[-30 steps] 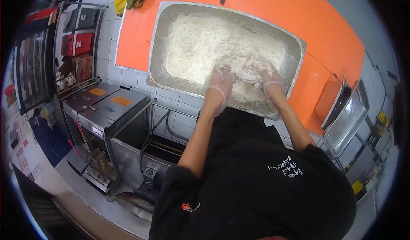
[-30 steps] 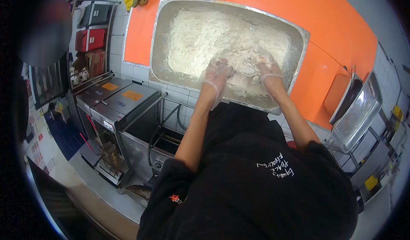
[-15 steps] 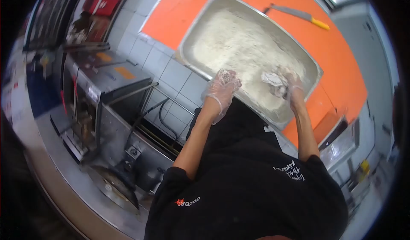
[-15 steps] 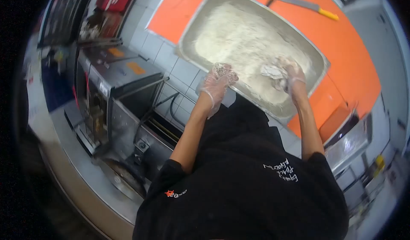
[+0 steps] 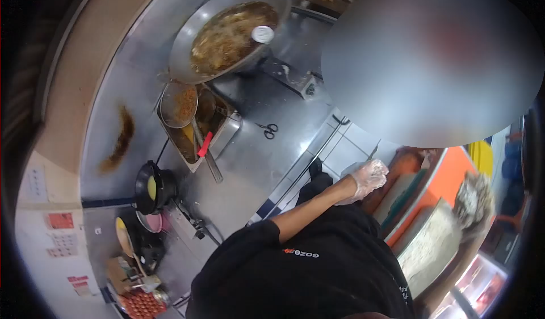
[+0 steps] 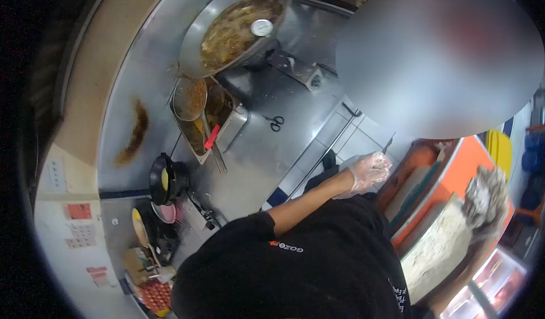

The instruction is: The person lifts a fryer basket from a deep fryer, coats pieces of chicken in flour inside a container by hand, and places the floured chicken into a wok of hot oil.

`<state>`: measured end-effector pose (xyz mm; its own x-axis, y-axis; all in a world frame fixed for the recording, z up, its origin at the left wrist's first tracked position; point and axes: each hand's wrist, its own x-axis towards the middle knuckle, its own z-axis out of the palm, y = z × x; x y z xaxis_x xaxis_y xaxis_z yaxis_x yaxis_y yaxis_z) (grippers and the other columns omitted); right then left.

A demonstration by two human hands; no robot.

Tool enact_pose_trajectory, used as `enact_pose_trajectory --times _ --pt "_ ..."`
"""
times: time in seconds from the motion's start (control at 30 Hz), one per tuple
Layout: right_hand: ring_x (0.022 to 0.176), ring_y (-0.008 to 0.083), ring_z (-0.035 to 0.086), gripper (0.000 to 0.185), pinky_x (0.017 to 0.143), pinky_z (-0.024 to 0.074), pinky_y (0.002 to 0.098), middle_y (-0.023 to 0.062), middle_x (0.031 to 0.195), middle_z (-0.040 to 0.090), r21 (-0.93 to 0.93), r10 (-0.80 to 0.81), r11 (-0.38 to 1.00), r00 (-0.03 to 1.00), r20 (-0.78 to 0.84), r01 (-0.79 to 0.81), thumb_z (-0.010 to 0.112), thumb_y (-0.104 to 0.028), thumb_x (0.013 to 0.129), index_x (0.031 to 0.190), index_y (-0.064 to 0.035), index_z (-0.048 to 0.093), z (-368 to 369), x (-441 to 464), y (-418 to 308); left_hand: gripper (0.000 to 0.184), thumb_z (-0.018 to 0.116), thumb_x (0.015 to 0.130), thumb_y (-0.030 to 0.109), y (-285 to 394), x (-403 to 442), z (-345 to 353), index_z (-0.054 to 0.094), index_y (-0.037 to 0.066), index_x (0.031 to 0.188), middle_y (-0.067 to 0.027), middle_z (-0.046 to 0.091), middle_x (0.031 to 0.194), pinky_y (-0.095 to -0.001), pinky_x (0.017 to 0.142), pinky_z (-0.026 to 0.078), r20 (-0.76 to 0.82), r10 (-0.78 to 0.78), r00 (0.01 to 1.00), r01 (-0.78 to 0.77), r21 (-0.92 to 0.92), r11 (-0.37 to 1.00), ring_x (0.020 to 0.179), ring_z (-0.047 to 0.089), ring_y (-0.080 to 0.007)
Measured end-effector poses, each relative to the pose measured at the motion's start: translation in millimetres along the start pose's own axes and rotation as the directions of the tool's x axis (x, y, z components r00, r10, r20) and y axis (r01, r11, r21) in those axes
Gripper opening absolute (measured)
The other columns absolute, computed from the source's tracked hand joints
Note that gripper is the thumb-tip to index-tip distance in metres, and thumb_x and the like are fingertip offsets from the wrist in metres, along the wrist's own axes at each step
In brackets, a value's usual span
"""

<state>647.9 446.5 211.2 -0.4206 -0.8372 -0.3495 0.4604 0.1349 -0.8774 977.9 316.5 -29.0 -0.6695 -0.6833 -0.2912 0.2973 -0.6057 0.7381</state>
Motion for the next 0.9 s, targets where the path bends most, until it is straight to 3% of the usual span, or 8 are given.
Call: enact_pose_trajectory --times 0.17,0.2,0.27,0.47,0.63,0.7,0.83,0.9 --pt "0.114 0.0258 0.065 0.060 0.095 0.0552 0.0365 0.0145 0.135 0.060 -0.249 -0.340 0.887 0.914 0.222 0.390 0.050 -0.046 0.101 0.146 -0.0055 0.046 236.9 136.1 -45.9 0.042 0.042 0.107 0.033 71.8 -50.2 -60.7 0.060 -0.001 0.124 -0.0102 0.066 0.111 -0.0319 0.085 0.055 -0.204 -0.368 0.907 0.240 -0.468 0.851 0.096 0.066 -0.0218" --pt "0.118 0.0243 0.063 0.058 0.101 0.0516 0.0344 0.0141 0.136 0.059 -0.510 -0.422 0.537 0.737 0.527 0.672 0.049 -0.045 0.103 0.146 -0.0056 0.046 278.8 153.6 -52.2 0.038 0.046 0.107 0.030 76.9 -62.0 -63.0 0.059 -0.001 0.125 -0.0099 0.066 0.112 -0.0311 0.087 0.055 -0.284 -0.257 0.924 0.113 -0.439 0.891 0.098 0.066 -0.0208" --pt "0.116 0.0241 0.064 0.059 0.097 0.0548 0.0369 0.0150 0.131 0.061 -0.270 -0.269 0.875 0.867 0.419 0.402 0.047 -0.047 0.103 0.144 -0.0047 0.048 400.3 163.9 -55.6 0.033 0.057 0.102 0.019 119.0 -105.5 -62.7 0.055 0.000 0.129 -0.0097 0.065 0.117 -0.0292 0.092 0.054 -0.304 0.143 0.942 -0.031 0.346 0.938 0.102 0.065 -0.0176" --pt "0.114 0.0251 0.065 0.052 0.095 0.0566 0.0361 0.0179 0.133 0.060 -0.318 0.025 0.748 0.453 0.891 0.583 0.043 -0.042 0.105 0.139 -0.0034 0.050 629.9 232.0 1.5 0.038 0.064 0.098 0.012 138.3 -123.4 -101.3 0.051 0.000 0.132 -0.0106 0.060 0.129 -0.0301 0.101 0.049 -0.345 0.003 0.938 -0.010 -0.019 1.000 0.118 0.058 -0.0165" --pt "0.101 0.0247 0.070 0.052 0.085 0.0622 0.0397 0.0172 0.121 0.066 -0.427 0.383 0.635 0.217 0.898 0.644 0.052 -0.044 0.102 0.136 -0.0039 0.054 733.5 270.8 62.6 0.036 0.069 0.094 0.010 86.5 -95.7 -142.7 0.054 0.002 0.126 -0.0102 0.060 0.119 -0.0354 0.100 0.051 -0.276 0.096 0.956 -0.215 -0.444 0.870 0.110 0.062 -0.0216" --pt "0.081 0.0221 0.070 0.046 0.064 0.0588 0.0341 0.0153 0.104 0.072 -0.484 0.490 0.232 0.328 0.808 0.844 0.048 -0.040 0.103 0.125 -0.0014 0.061 761.8 266.0 86.9 0.035 0.071 0.091 0.006 85.8 -94.0 -144.4 0.055 0.002 0.123 -0.0094 0.060 0.114 -0.0363 0.097 0.053 -0.324 0.134 0.937 -0.262 -0.394 0.881 0.105 0.063 -0.0224" --pt "0.085 0.0222 0.067 0.035 0.063 0.0541 0.0344 0.0167 0.104 0.072 -0.723 0.720 0.066 0.469 0.512 0.688 0.054 -0.029 0.102 0.128 -0.0079 0.064 794.2 280.1 153.3 0.036 0.071 0.090 0.002 74.4 -89.2 -160.4 0.056 0.003 0.123 -0.0101 0.061 0.113 -0.0337 0.093 0.055 -0.315 0.104 0.943 -0.256 -0.491 0.833 0.104 0.064 -0.0210" --pt "0.083 0.0257 0.066 0.031 0.067 0.0520 0.0394 0.0151 0.103 0.072 -0.277 0.805 -0.092 0.235 0.544 0.956 0.060 -0.018 0.095 0.124 -0.0083 0.067 792.2 283.1 180.6 0.035 0.071 0.090 0.002 63.4 -83.0 -166.9 0.056 0.003 0.122 -0.0092 0.062 0.111 -0.0331 0.088 0.057 -0.344 0.060 0.937 -0.236 -0.496 0.836 0.100 0.065 -0.0209"
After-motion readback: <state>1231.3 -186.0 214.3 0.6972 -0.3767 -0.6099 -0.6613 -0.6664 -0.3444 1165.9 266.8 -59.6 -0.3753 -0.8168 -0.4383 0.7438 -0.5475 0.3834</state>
